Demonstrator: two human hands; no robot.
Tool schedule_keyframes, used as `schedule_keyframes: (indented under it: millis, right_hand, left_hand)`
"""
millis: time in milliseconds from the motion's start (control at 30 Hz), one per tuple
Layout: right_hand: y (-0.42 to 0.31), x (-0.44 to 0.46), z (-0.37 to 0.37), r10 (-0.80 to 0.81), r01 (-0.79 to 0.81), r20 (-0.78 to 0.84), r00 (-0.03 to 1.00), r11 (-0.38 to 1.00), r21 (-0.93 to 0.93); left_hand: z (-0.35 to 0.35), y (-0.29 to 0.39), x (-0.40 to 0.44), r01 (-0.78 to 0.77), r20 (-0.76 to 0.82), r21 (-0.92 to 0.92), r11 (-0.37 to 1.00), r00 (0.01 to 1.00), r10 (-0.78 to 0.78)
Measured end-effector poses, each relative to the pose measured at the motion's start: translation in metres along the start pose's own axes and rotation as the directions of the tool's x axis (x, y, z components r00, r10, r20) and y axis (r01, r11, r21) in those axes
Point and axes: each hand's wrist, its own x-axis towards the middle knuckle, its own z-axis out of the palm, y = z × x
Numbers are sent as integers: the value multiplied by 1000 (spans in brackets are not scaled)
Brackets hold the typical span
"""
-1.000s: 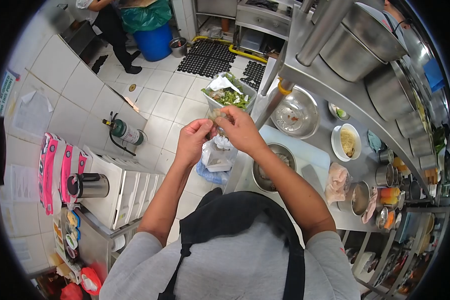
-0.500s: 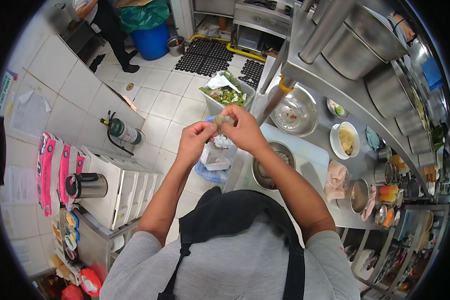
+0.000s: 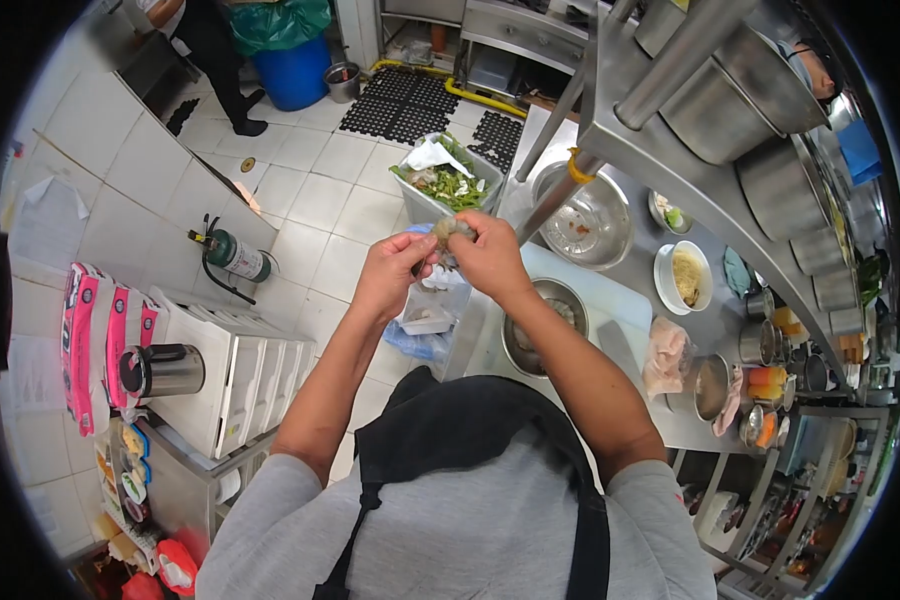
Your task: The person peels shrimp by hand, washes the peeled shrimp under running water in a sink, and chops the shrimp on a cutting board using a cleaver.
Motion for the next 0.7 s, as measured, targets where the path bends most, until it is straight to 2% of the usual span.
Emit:
schedule_keyframes:
  millis: [33, 133, 233, 333, 433, 533, 700]
  right_hand:
    - [-1, 1, 1, 7, -7, -13, 1000, 999, -42]
    - [9, 7, 7, -273, 247, -67, 960, 932, -264]
    - [10, 9, 8, -505, 397, -48, 862, 730, -556]
    - [2, 3, 12, -157, 152, -20, 987, 973, -175]
    - [16, 11, 7, 97, -114, 139, 986, 986, 124]
    - [26, 16, 4, 121, -151, 171, 978, 973, 174]
    - [23, 16, -4, 155, -156, 206, 966, 988, -14]
  left_hand:
    - [0, -2, 1, 1, -6, -1, 1000, 1000, -1]
    - [-6, -5, 1, 17, -18, -28, 999, 1000, -18]
    - [-10, -10, 3, 30, -59, -65, 997, 998, -34]
    - [-15, -14, 6, 0, -104, -61, 998, 995, -6]
    - [-13, -22, 9, -86, -108, 8, 996, 990, 87]
    - [-11, -28, 11, -119, -63, 77, 990, 990, 124]
    - [-11, -27, 10, -126, -26, 192, 973, 991, 134]
